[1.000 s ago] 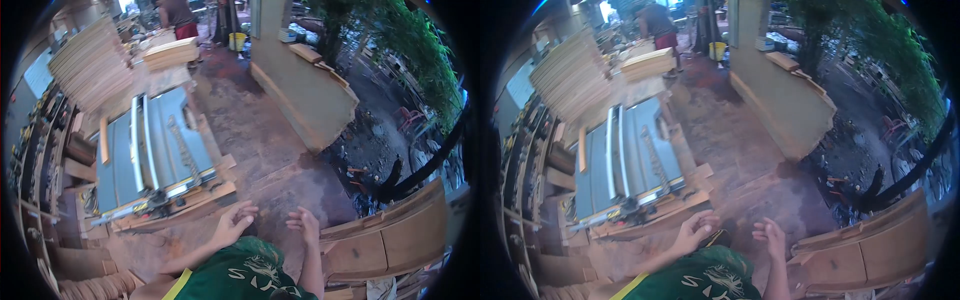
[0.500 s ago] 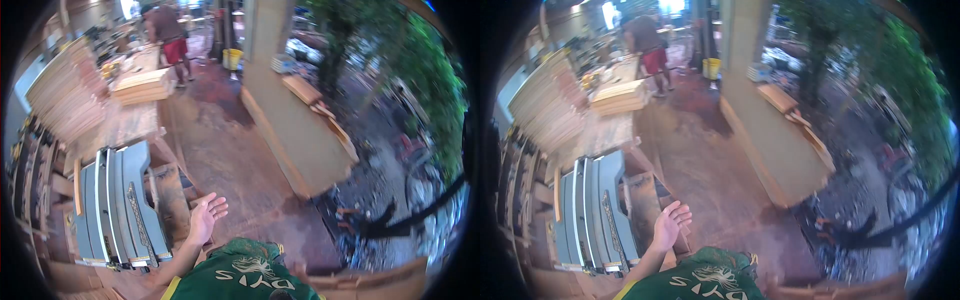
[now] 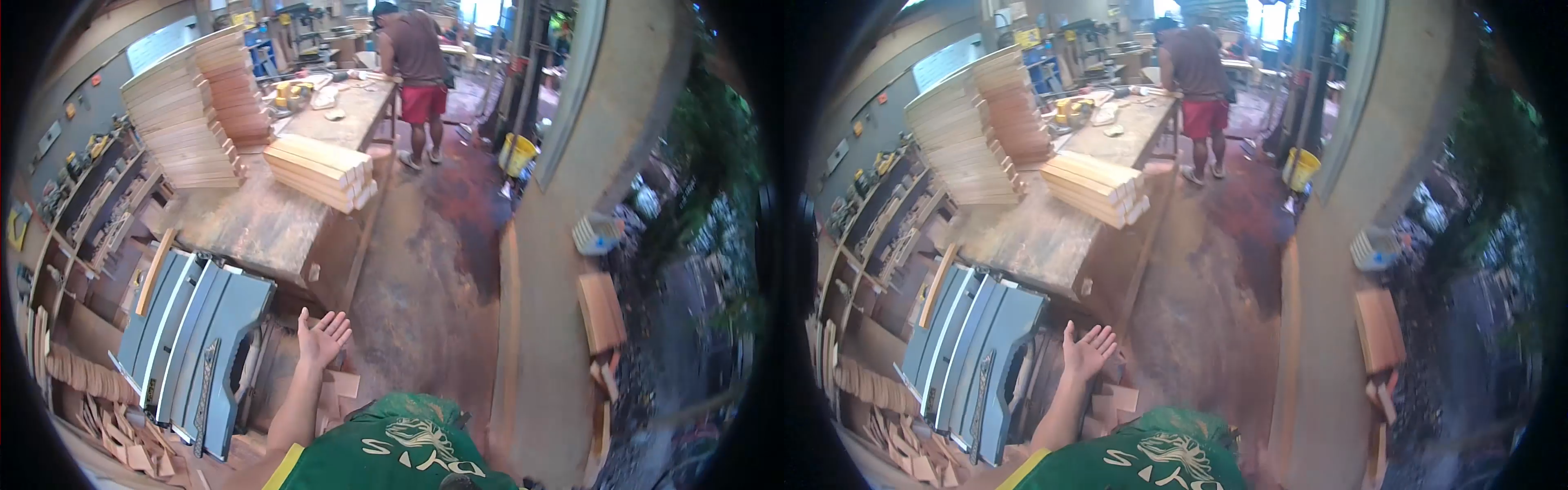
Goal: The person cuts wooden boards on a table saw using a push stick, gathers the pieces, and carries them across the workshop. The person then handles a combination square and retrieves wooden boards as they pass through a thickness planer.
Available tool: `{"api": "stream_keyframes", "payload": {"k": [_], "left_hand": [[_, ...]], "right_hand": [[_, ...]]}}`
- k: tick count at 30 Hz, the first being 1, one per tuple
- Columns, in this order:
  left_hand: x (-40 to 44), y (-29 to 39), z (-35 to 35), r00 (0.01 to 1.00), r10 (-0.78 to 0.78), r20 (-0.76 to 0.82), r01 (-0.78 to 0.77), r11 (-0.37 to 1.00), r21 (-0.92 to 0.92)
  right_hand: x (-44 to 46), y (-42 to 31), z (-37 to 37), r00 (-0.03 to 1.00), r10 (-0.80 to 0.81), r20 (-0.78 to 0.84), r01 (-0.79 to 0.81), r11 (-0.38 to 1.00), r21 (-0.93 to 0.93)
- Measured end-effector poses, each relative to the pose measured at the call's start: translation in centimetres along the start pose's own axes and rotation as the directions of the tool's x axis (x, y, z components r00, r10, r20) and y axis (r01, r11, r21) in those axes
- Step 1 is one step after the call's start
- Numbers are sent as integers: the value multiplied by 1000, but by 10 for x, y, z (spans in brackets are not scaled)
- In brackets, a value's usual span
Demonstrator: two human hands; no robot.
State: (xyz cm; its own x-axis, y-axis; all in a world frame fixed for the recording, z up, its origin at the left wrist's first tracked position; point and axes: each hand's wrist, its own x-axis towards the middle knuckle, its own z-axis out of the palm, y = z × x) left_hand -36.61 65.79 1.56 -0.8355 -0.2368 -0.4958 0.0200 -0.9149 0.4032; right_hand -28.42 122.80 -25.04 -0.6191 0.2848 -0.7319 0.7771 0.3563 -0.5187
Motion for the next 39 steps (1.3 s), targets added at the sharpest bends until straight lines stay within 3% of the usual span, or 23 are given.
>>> {"api": "stream_keyframes", "payload": {"k": [2, 3, 4, 5, 7, 9, 11, 14, 17, 18, 19, 20, 23, 25, 28, 29, 30, 32, 35, 38, 39], "left_hand": [[39, 10, 11, 999, 42, 10, -42, 999, -2], [60, 16, 19, 999, 51, 11, -51, 999, 0], [82, 23, 29, 998, 61, 15, -61, 998, 3], [103, 28, 40, 998, 65, 8, -66, 997, 39], [158, 42, 53, 997, 75, 4, -75, 996, 45], [217, 57, 62, 995, 99, 22, -100, 992, 75], [275, 76, 74, 990, 138, -9, -138, 990, 10], [343, 103, 105, 972, 201, -122, -210, 975, -71], [370, 130, 145, 972, 231, -49, -236, 963, -134], [373, 132, 160, 967, 256, -4, -254, 958, -135], [377, 132, 174, 937, 325, -129, -326, 945, 12], [395, 132, 167, 928, 368, -60, -370, 929, -29], [394, 123, 166, 887, 396, -238, -400, 916, 34], [392, 114, 161, 887, 355, -295, -368, 930, 14], [392, 88, 141, 942, 203, -266, -246, 960, -136], [383, 83, 163, 918, 255, -302, -287, 956, -65], [388, 64, 146, 951, 191, -242, -245, 945, -217], [363, 56, 171, 927, 162, -338, -170, 985, 6], [364, 59, 151, 945, 115, -306, -156, 981, -115], [395, 96, 158, 826, 241, -509, -301, 953, -37], [404, 99, 163, 805, 305, -508, -341, 940, 24]], "right_hand": [[89, -118, -24, 991, -125, 38, 123, 991, 54], [127, -193, -27, 973, -186, 136, 161, 971, 178], [140, -283, -25, 927, -228, 299, 130, 940, 315], [150, -369, -17, 903, -234, 359, 94, 925, 368], [134, -533, 13, 854, -330, 402, 262, 941, 216], [130, -656, 66, 748, -409, 523, 369, 911, 184], [130, -750, 134, 630, -436, 643, 422, 887, 188], [125, -850, 250, 509, -317, 800, 363, 922, 134], [139, -888, 365, 425, -89, 901, 245, 969, -20], [114, -898, 382, 231, -92, 969, 126, 990, 64], [106, -904, 408, 167, -112, 980, 164, 983, 84], [94, -913, 426, 101, -132, 986, 196, 974, 110], [40, -937, 424, 80, -42, 996, 106, 994, 34], [45, -932, 425, 127, -35, 991, 103, 994, 22], [75, -918, 410, 200, 1, 980, 180, 983, -37], [72, -920, 397, 198, -4, 980, 218, 975, -40], [85, -913, 393, 147, 39, 988, 196, 978, -68], [107, -902, 382, 57, 127, 990, 149, 980, -134], [108, -920, 376, 18, 300, 954, 8, 954, -301], [111, -914, 407, 20, 271, 962, 5, 962, -271], [76, -935, 394, 229, 267, 936, 30, 959, -281]]}}
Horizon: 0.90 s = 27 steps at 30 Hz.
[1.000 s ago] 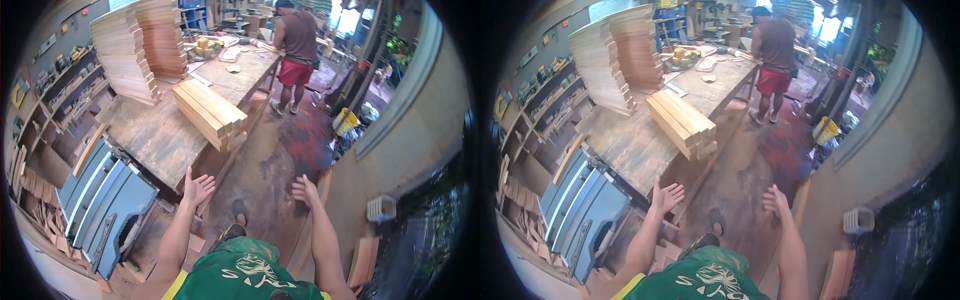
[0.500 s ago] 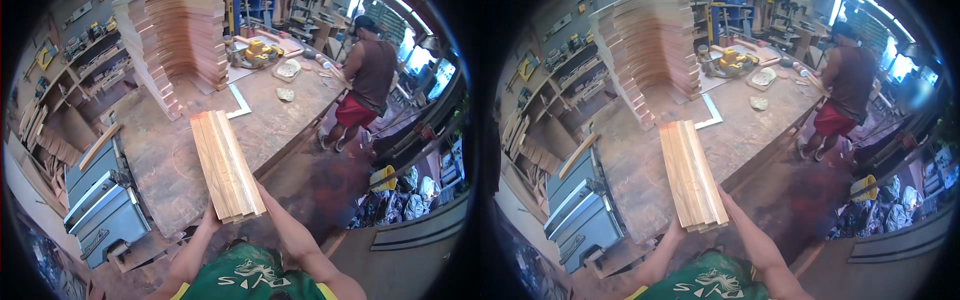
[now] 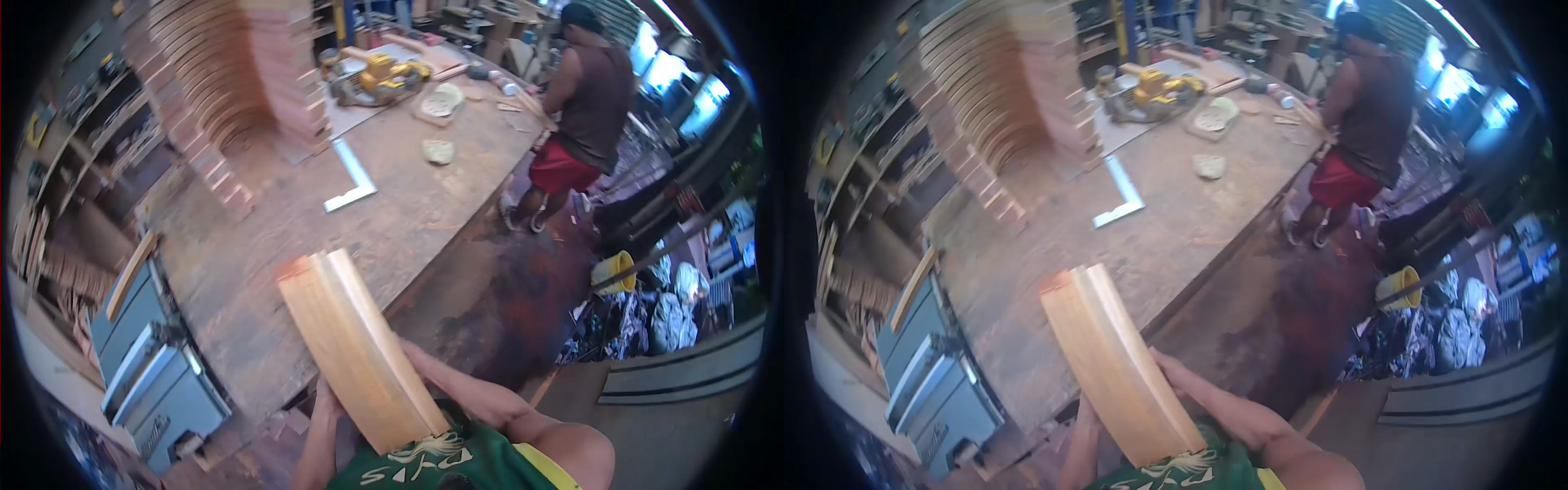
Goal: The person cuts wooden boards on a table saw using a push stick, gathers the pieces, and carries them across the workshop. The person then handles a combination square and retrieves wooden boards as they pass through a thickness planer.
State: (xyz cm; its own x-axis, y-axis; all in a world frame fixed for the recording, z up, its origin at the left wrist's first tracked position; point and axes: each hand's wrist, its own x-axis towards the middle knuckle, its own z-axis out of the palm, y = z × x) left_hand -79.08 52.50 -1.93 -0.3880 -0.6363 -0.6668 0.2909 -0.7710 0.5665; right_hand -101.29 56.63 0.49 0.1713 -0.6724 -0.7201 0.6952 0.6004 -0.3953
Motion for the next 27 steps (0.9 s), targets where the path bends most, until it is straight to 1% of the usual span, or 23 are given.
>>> {"api": "stream_keyframes", "payload": {"k": [3, 4, 6, 8, 9, 12, 15, 16, 19, 20, 22, 23, 24, 27], "left_hand": [[-1, -4, 9, 999, -8, 53, 11, 998, -66], [0, -4, 17, 997, 39, 59, -35, 997, -66], [6, -2, 36, 998, 7, 60, -4, 999, -42], [13, -2, 62, 997, -22, 78, 22, 1000, -1], [20, -1, 82, 993, -35, 113, 30, 999, 42], [41, -8, 150, 964, -107, 243, 56, 977, 205], [60, -39, 236, 899, -227, 373, 82, 927, 367], [66, -53, 266, 872, -271, 407, 88, 905, 415], [85, -108, 367, 774, -400, 490, 77, 829, 555], [92, -129, 402, 738, -439, 512, 67, 803, 592], [100, -173, 477, 662, -511, 549, 38, 754, 656], [99, -194, 510, 633, -544, 551, 31, 729, 684], [99, -213, 545, 602, -569, 561, 20, 712, 702], [99, -260, 643, 524, -619, 585, -26, 675, 738]], "right_hand": [[15, 22, -27, 990, -113, 87, 106, 991, 85], [10, 17, -29, 981, -183, 61, 178, 981, 83], [-7, 16, -34, 952, -306, 0, 305, 949, 84], [-20, 0, -64, 939, -343, 36, 339, 936, 93], [-29, -7, -80, 929, -367, 45, 361, 927, 104], [-81, -46, -118, 817, -575, -34, 576, 817, 22], [-142, -68, -174, 722, -680, -131, 692, 712, 117], [-165, -74, -190, 657, -721, -220, 750, 654, 98], [-210, -82, -259, 594, -669, -446, 784, 607, 134], [-229, -87, -279, 550, -672, -496, 817, 555, 155], [-253, -97, -354, 424, -697, -579, 853, 521, -2], [-264, -92, -381, 378, -685, -622, 849, 524, -61], [-300, -115, -385, 420, -621, -662, 858, 510, 66], [-324, -136, -481, 324, -590, -740, 880, 474, 8]]}}
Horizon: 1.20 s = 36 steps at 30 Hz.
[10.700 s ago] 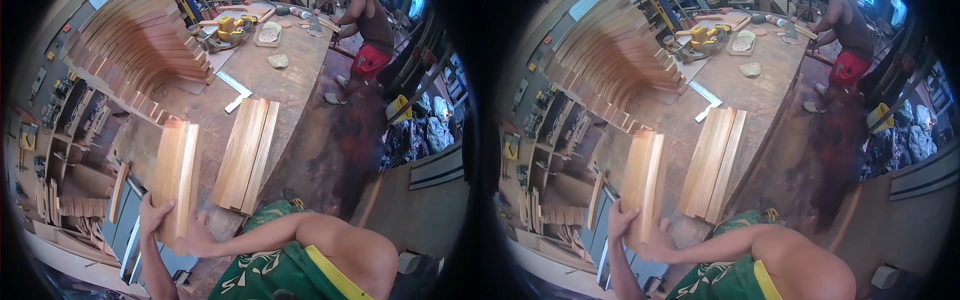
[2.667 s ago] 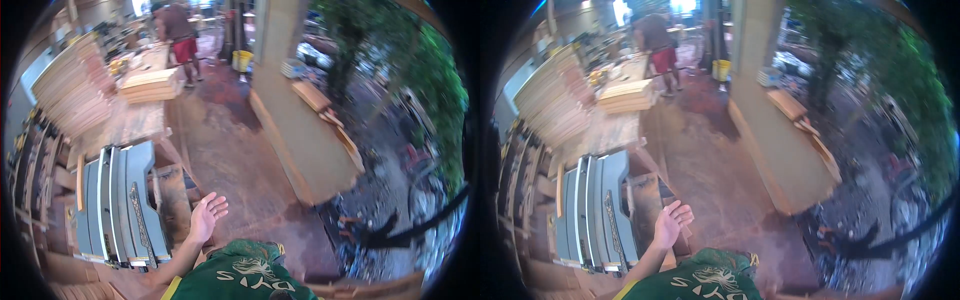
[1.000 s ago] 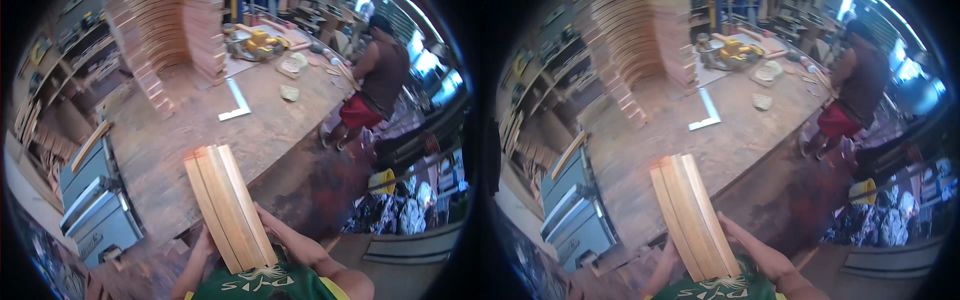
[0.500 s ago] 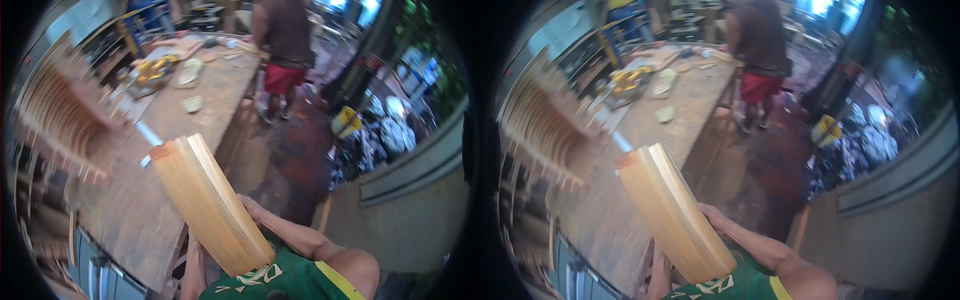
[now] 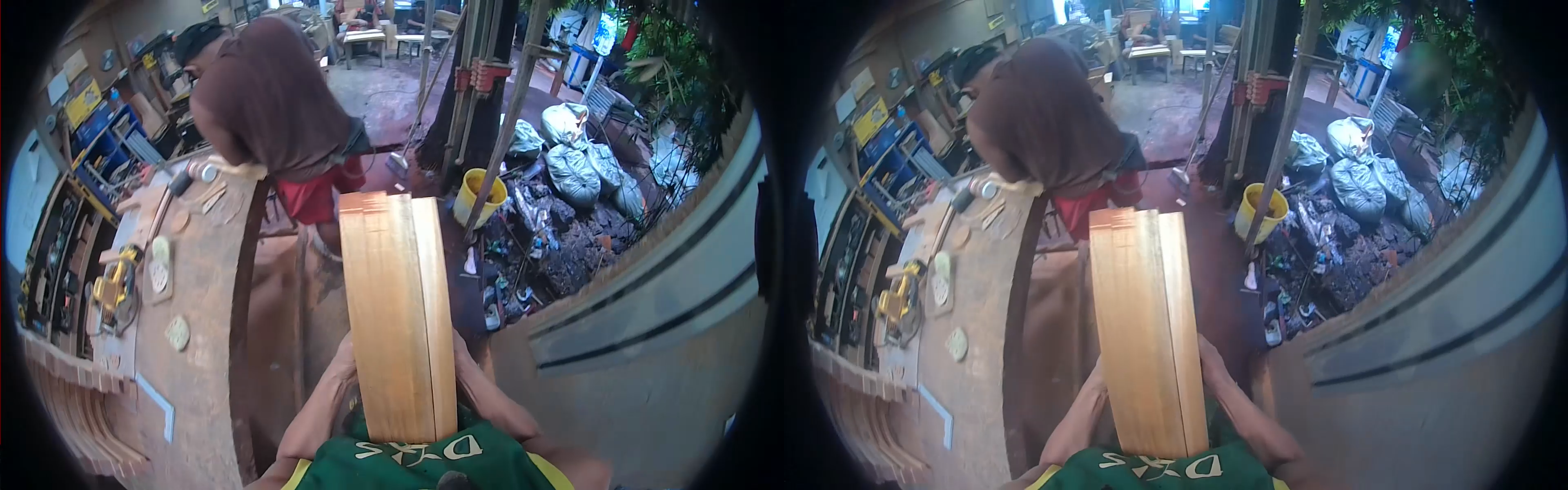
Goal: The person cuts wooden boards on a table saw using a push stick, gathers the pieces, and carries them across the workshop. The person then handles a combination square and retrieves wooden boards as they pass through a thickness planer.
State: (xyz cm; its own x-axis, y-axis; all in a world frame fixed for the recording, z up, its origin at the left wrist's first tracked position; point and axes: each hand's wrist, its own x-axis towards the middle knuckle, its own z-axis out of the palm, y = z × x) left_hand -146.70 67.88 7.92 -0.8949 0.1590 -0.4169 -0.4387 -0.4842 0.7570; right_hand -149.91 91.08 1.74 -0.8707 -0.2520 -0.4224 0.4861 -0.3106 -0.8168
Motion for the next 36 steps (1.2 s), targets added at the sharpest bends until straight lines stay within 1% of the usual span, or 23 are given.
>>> {"api": "stream_keyframes", "payload": {"k": [1, 3, 4, 6, 8, 9, 10, 11, 13, 16, 18, 19, 22, 25, 29, 31, 32, 34, 35, 36], "left_hand": [[26, 12, 12, 1000, -4, 27, 4, 1000, 11], [84, 30, 20, 990, -10, 137, 10, 1000, -5], [106, 38, 18, 982, -12, 191, 14, 1000, -7], [161, 64, 32, 983, 3, 182, -10, 999, 38], [223, 82, 29, 980, 16, 197, -27, 998, 52], [260, 84, 18, 976, 23, 218, -33, 999, 41], [293, 95, 17, 970, 27, 240, -35, 999, 27], [327, 109, 17, 970, 24, 241, -26, 1000, 4], [393, 149, 27, 971, 49, 233, -36, 998, -61], [476, 210, 26, 980, -18, 198, 24, 999, -26], [521, 239, 31, 987, 25, 162, -7, 994, -112], [545, 264, 37, 987, 48, 155, -26, 989, -143], [612, 331, 48, 992, -59, 110, 62, 998, -24], [701, 358, 45, 993, 98, 66, -96, 995, -34], [822, 414, 54, 997, 54, 56, -43, 984, -173], [861, 448, 69, 999, 17, 36, -8, 971, -237], [891, 464, 66, 996, 81, 48, -70, 978, -198], [945, 476, 53, 981, 178, 77, -166, 976, -138], [965, 485, 50, 974, 208, 86, -198, 973, -115], [984, 497, 48, 974, 211, 88, -202, 974, -105]], "right_hand": [[0, -37, 5, 989, -136, 57, 134, 990, 32], [43, -60, -29, 997, -51, 64, 49, 998, 29], [63, -76, -32, 998, -33, 63, 32, 999, 12], [97, -120, -24, 998, -23, 55, 25, 999, -41], [149, -148, -27, 990, -89, 113, 87, 996, 27], [181, -151, -36, 973, -156, 172, 135, 982, 129], [212, -162, -39, 963, -184, 198, 151, 973, 172], [242, -174, -41, 951, -212, 224, 164, 963, 216], [310, -219, -37, 949, -181, 256, 141, 976, 168], [396, -281, -24, 958, -154, 242, 119, 981, 153], [448, -312, -18, 958, -155, 239, 116, 978, 171], [477, -331, -12, 957, -171, 234, 129, 974, 187], [557, -382, -5, 945, -208, 251, 181, 975, 126], [639, -420, -8, 932, -255, 258, 218, 962, 164], [757, -493, -14, 888, -241, 391, 198, 969, 147], [817, -521, -22, 871, -231, 434, 176, 971, 163], [845, -535, -23, 864, -235, 445, 177, 970, 169], [889, -554, -21, 872, -259, 416, 210, 964, 162], [911, -558, -21, 848, -323, 419, 242, 941, 236], [939, -560, -23, 846, -344, 407, 270, 935, 229]]}}
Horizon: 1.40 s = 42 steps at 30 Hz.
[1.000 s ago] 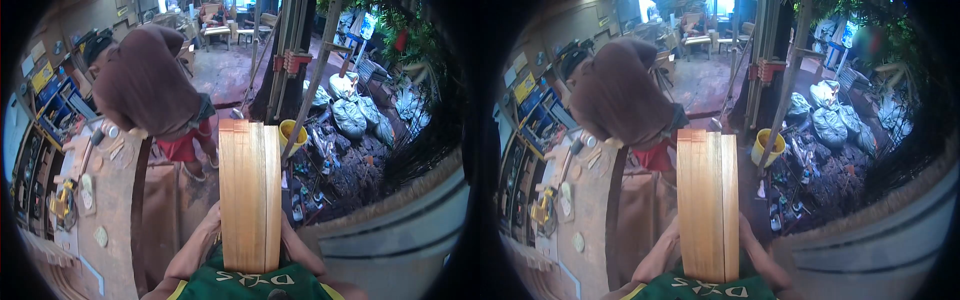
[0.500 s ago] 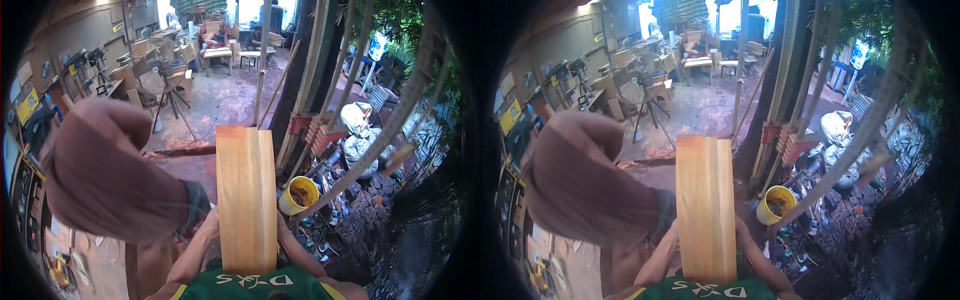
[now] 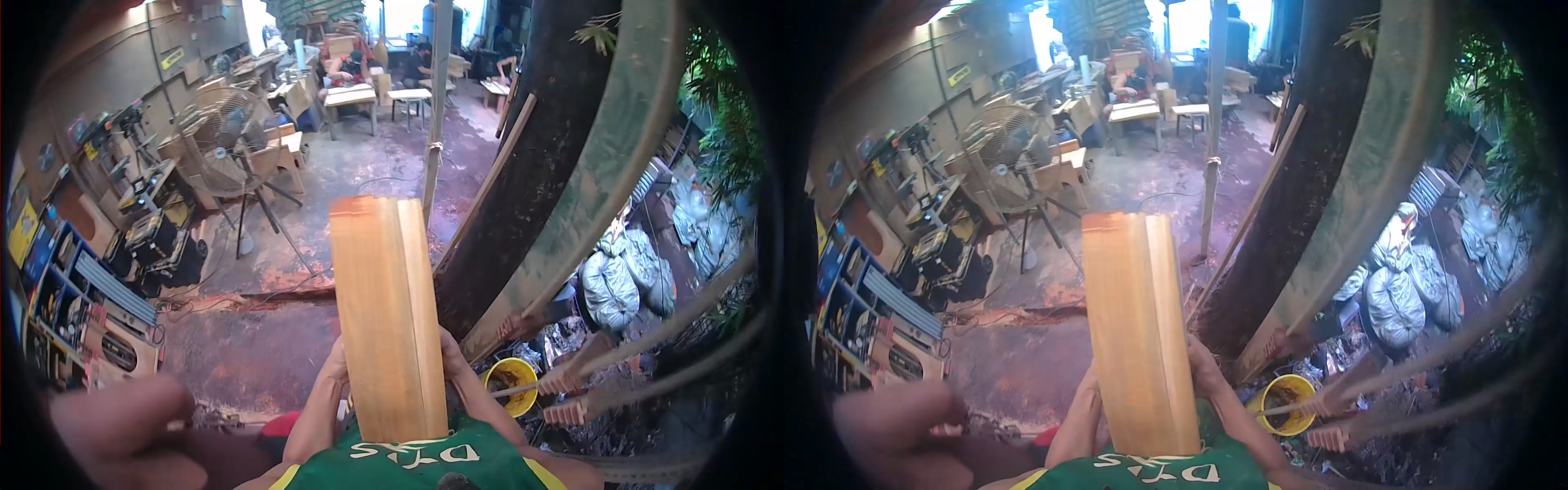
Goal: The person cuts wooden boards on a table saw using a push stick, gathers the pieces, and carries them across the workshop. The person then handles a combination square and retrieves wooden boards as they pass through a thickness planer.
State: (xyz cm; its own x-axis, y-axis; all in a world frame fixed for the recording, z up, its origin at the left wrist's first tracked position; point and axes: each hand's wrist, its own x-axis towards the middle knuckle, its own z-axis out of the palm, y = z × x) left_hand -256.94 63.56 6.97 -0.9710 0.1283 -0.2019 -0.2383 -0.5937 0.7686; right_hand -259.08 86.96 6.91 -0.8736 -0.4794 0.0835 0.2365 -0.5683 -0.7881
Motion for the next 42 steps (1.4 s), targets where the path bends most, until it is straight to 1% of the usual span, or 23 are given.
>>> {"api": "stream_keyframes", "payload": {"k": [2, 3, 6, 7, 10, 11, 13, 15, 16, 18, 20, 24, 25, 28, 31, 34, 37, 40, 42], "left_hand": [[38, 17, -10, 1000, -8, -4, 9, 1000, 28], [59, 27, -17, 1000, -14, -8, 14, 999, 40], [122, 58, -52, 999, -16, -35, 19, 998, 67], [144, 70, -68, 999, -12, -47, 15, 997, 78], [214, 111, -122, 996, 19, -84, -10, 995, 101], [239, 129, -142, 995, 32, -97, -20, 993, 117], [290, 165, -177, 991, 48, -125, -31, 990, 135], [333, 203, -202, 986, 50, -158, -28, 990, 141], [354, 221, -209, 983, 59, -171, -32, 988, 152], [391, 251, -223, 981, 59, -187, -25, 983, 179], [437, 277, -234, 981, 49, -188, -13, 982, 188], [541, 306, -249, 985, 39, -169, -7, 983, 186], [573, 311, -253, 986, 36, -161, -5, 983, 185], [676, 319, -260, 992, 18, -128, 5, 983, 183], [793, 322, -255, 997, 12, -76, 2, 983, 184], [912, 336, -228, 1000, -8, -29, 14, 981, 194], [1027, 347, -197, 999, -46, 27, 39, 978, 207], [1137, 348, -165, 991, -98, 93, 76, 973, 217], [1217, 343, -145, 980, -134, 148, 98, 969, 229]], "right_hand": [[46, 12, -21, 998, -51, -24, 51, 998, -27], [70, 10, -23, 1000, -1, -31, 2, 1000, 15], [153, 33, -54, 996, 59, -71, -67, 992, -111], [179, 31, -49, 999, 9, -36, -13, 994, -111], [278, 68, -67, 998, -5, -58, -4, 990, -142], [315, 80, -73, 999, -10, -40, 3, 984, -178], [393, 96, -68, 999, -12, -38, 9, 996, -91], [460, 111, -68, 999, 35, 2, -35, 999, 8], [490, 107, -60, 999, 33, -23, -32, 999, 43], [537, 107, -62, 997, 79, -4, -79, 997, 12], [589, 103, -69, 996, 88, -23, -87, 996, 25], [681, 95, -108, 993, 105, -58, -103, 994, 40], [708, 93, -124, 995, 88, -42, -86, 995, 50], [786, 87, -185, 996, 38, -78, -37, 999, 5], [875, 58, -256, 997, -24, -69, 22, 999, -35], [968, 13, -330, 998, -28, -62, 25, 998, -58], [1033, -34, -383, 987, -99, -129, 88, 992, -85], [1093, -83, -451, 986, -81, -144, 67, 993, -101], [1136, -101, -501, 968, -132, -216, 113, 989, -98]]}}
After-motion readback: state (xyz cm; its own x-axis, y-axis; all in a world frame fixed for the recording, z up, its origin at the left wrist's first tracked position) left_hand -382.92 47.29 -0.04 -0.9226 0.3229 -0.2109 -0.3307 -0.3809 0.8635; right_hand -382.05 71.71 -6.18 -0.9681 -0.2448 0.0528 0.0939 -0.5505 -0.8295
